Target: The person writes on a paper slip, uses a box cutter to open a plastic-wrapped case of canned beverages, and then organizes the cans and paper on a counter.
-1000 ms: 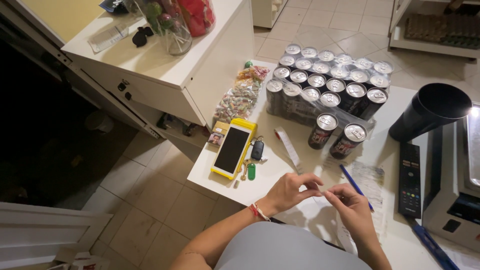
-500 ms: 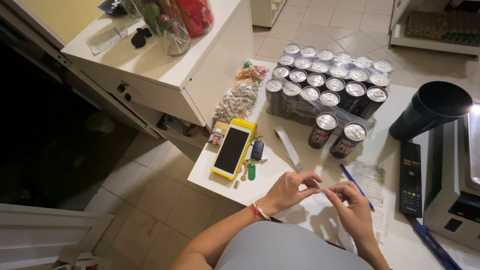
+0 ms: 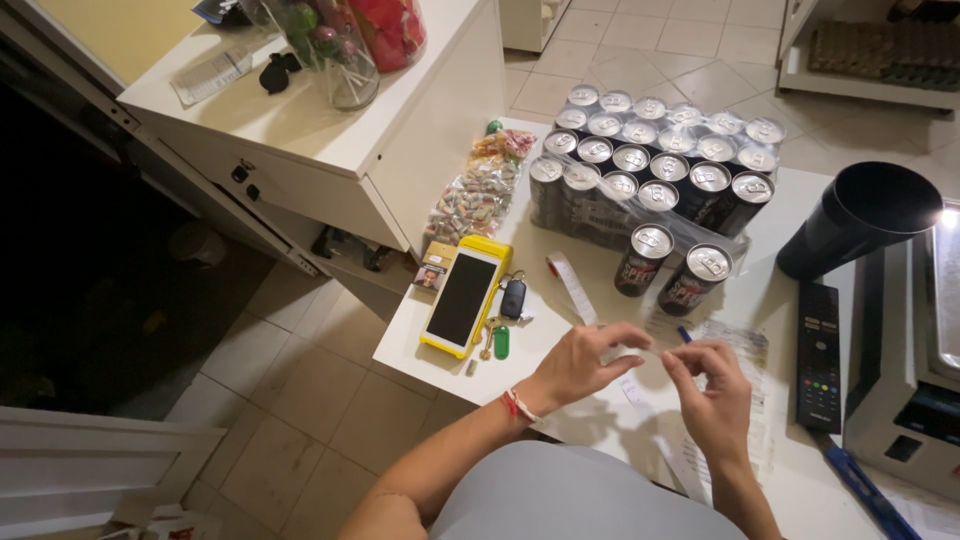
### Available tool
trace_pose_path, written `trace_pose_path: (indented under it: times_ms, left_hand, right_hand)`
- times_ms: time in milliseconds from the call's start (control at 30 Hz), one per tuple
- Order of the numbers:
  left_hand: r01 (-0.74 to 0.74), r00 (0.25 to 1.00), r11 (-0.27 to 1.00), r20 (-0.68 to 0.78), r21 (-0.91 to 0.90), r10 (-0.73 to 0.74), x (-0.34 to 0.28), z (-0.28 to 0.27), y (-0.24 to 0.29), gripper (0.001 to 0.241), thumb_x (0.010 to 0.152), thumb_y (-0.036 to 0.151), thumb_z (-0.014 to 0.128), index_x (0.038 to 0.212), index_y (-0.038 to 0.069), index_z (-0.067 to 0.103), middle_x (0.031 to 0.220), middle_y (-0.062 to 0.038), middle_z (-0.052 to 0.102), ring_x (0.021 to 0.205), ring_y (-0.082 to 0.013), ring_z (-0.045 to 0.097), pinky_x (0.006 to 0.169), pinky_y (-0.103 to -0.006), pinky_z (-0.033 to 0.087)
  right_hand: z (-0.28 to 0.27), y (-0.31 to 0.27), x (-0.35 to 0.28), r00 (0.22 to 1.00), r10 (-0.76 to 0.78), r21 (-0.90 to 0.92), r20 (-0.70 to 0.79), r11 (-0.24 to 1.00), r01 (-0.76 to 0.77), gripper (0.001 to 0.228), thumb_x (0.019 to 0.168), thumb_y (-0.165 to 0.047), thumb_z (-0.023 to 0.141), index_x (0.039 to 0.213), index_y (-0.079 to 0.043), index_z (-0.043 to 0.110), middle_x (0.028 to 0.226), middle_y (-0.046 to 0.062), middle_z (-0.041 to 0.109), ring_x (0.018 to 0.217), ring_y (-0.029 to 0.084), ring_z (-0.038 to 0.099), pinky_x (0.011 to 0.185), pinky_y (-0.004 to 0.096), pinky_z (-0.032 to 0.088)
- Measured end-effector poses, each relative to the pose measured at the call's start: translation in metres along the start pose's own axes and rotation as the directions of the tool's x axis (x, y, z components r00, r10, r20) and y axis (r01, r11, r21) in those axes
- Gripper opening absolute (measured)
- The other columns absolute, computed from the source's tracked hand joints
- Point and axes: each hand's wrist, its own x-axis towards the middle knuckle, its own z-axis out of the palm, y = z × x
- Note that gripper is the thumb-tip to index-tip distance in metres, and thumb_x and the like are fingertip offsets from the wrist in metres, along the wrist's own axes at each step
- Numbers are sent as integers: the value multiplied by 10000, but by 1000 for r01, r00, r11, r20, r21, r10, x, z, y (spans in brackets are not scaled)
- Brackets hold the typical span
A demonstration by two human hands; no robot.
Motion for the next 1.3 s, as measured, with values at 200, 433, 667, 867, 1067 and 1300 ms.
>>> trace_pose_path:
  times_ms: [200, 433, 667, 867, 1067, 1300]
  left_hand:
    - [-78, 995, 985, -47, 152, 86, 14, -3, -13, 285, 959, 163, 685, 1237, 117, 636, 1182, -95, 743, 1018, -289, 737, 900, -409, 637]
    - [-228, 933, 871, -159, 436, 324, 44, 2, -50, 380, 830, 122, 782, 1189, 184, 672, 1172, -1, 715, 1151, -241, 684, 984, -405, 546]
    - [-275, 880, 664, -96, 695, 466, 84, 21, -59, 467, 820, 166, 819, 1250, 237, 651, 1355, 39, 632, 1314, -191, 577, 1143, -374, 422]
    - [-258, 860, 539, -64, 802, 506, 118, 39, -69, 486, 945, 218, 743, 1394, 270, 564, 1450, 41, 583, 1450, -196, 462, 1218, -407, 280]
    - [-269, 886, 521, -5, 810, 464, 133, 50, -87, 663, 814, 336, 822, 1404, 216, 546, 1360, 0, 646, 1451, -217, 446, 1236, -456, 250]
    - [-247, 900, 525, -9, 814, 437, 140, 57, -101, 489, 863, 391, 761, 1313, 267, 615, 1255, 50, 712, 1402, -150, 501, 1223, -431, 240]
  right_hand:
    - [4, 4, 13, 976, -136, -14, -168, 991, 136, 101, 999, -92, 736, 1036, 2, 735, 994, 122, 619, 843, 193, 566, 726, 285, 479]
    - [8, 27, 27, 943, -246, -36, -224, 969, 245, 181, 935, 10, 785, 1100, -65, 786, 1030, 122, 615, 879, 230, 570, 779, 318, 483]
    - [7, 28, 33, 935, -291, -98, -205, 956, 276, 293, 902, 59, 723, 1174, -50, 741, 1177, 147, 515, 1031, 304, 542, 822, 357, 490]
    - [10, 36, 44, 931, -284, -115, -230, 958, 263, 321, 891, 56, 704, 1193, -51, 720, 1211, 131, 494, 1037, 311, 551, 817, 353, 479]
    - [11, 38, 46, 935, -279, -117, -218, 959, 259, 376, 858, 38, 707, 1221, -61, 713, 1214, 137, 486, 1043, 322, 558, 809, 355, 467]
    - [13, 36, 52, 891, -351, -243, -288, 927, 287, 261, 894, -16, 786, 1142, -35, 707, 1141, 116, 529, 996, 313, 576, 783, 348, 470]
